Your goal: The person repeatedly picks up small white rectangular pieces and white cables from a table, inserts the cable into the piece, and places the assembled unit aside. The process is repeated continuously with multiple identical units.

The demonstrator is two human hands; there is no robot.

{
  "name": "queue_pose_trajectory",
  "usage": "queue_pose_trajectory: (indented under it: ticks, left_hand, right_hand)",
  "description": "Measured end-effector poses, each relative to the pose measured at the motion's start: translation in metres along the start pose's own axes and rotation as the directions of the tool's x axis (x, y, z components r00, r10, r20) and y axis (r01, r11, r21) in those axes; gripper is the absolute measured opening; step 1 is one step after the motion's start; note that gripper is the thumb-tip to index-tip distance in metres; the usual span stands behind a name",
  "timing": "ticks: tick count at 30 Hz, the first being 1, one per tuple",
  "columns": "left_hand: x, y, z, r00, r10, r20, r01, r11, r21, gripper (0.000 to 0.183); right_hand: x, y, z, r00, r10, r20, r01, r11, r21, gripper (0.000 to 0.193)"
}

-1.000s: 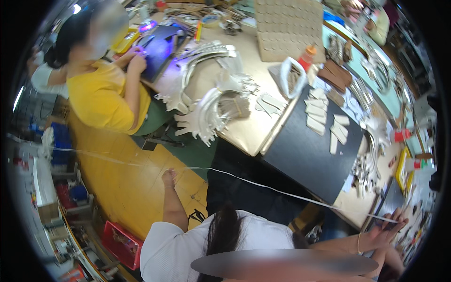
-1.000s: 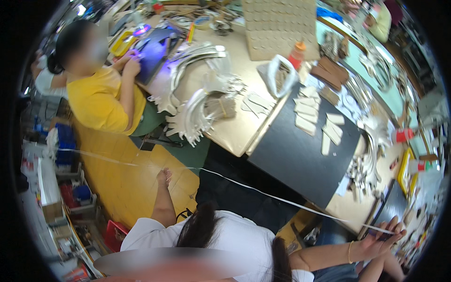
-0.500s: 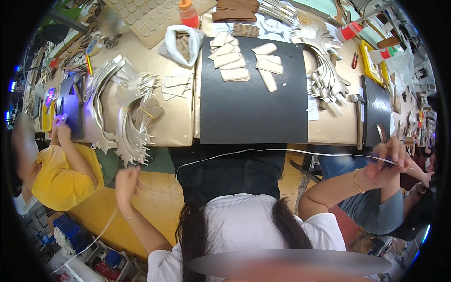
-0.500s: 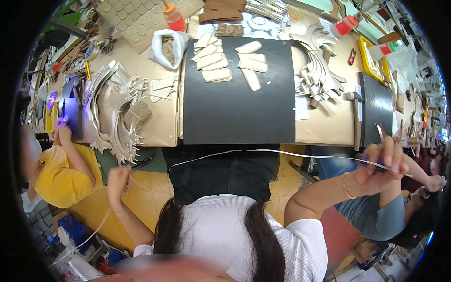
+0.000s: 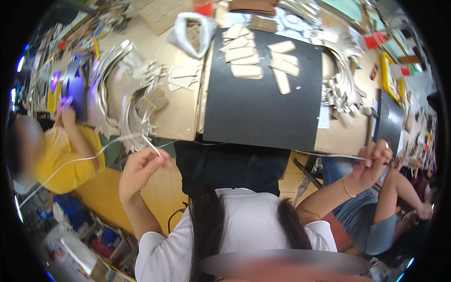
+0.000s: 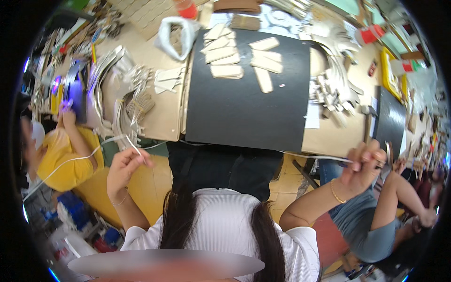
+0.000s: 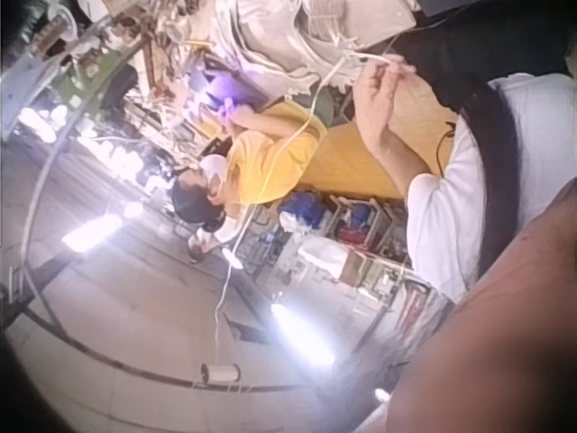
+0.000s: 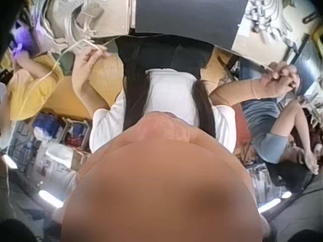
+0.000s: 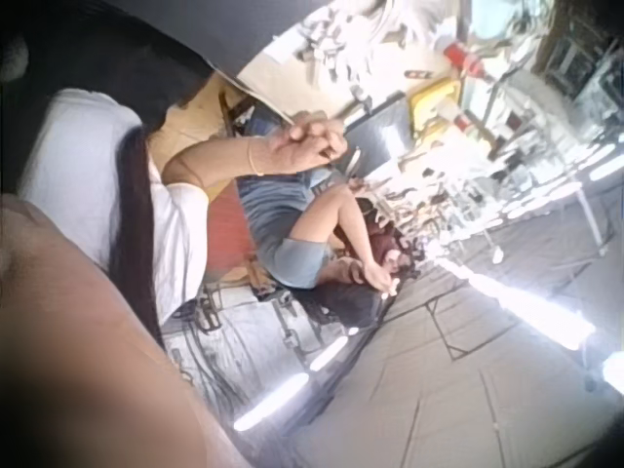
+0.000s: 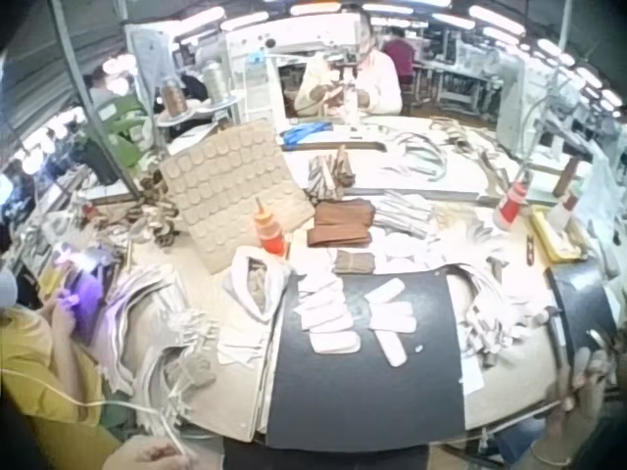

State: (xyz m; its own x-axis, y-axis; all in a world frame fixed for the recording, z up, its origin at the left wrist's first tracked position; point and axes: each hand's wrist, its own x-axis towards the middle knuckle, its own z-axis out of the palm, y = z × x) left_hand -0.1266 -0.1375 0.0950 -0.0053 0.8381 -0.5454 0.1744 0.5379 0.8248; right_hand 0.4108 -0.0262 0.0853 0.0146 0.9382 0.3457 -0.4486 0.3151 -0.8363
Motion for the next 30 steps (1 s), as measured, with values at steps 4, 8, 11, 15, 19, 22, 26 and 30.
queue_pose_trajectory:
  ticks: [4, 8, 11, 15, 19, 22, 26, 30]
  left_hand:
    - [-0.050, -0.076, -0.020, 0.934, -0.319, 0.159, 0.349, 0.912, -0.218, 0.021]
    - [-0.079, -0.199, -0.025, 0.904, -0.427, -0.007, 0.387, 0.826, -0.410, 0.047]
    - [-0.093, -0.300, -0.012, 0.727, -0.603, -0.329, 0.340, 0.732, -0.591, 0.066]
    - [-0.085, -0.356, 0.000, 0.444, -0.628, -0.639, 0.855, 0.511, 0.092, 0.059]
    - [-0.060, -0.251, -0.011, 0.373, -0.908, -0.191, 0.887, 0.289, 0.361, 0.039]
    - [-0.035, -0.119, -0.001, 0.814, -0.569, -0.115, 0.557, 0.712, 0.428, 0.043]
    - [0.024, 0.014, 0.032, 0.970, 0.113, 0.217, -0.194, 0.894, 0.403, 0.037]
    - [0.140, 0.056, 0.082, 0.757, 0.643, 0.115, -0.569, 0.562, 0.601, 0.027]
  right_hand:
    - [0.025, -0.011, -0.011, 0.998, -0.061, 0.023, 0.061, 0.998, 0.015, 0.019]
    - [0.045, -0.002, -0.003, 0.993, -0.023, 0.119, 0.010, 0.994, 0.108, 0.020]
    - [0.047, 0.004, 0.004, 0.993, -0.003, 0.115, -0.008, 0.995, 0.101, 0.020]
    - [0.040, -0.007, 0.008, 0.996, -0.009, 0.088, 0.007, 1.000, 0.029, 0.020]
    - [0.028, -0.029, 0.013, 0.979, -0.103, 0.175, 0.095, 0.994, 0.053, 0.020]
    - [0.017, -0.041, 0.024, 0.971, -0.169, 0.171, 0.095, 0.923, 0.374, 0.013]
    - [0.013, -0.039, 0.039, 0.932, -0.212, 0.295, -0.047, 0.736, 0.675, 0.019]
    - [0.021, -0.007, 0.046, 0.838, -0.111, 0.534, -0.156, 0.889, 0.430, 0.010]
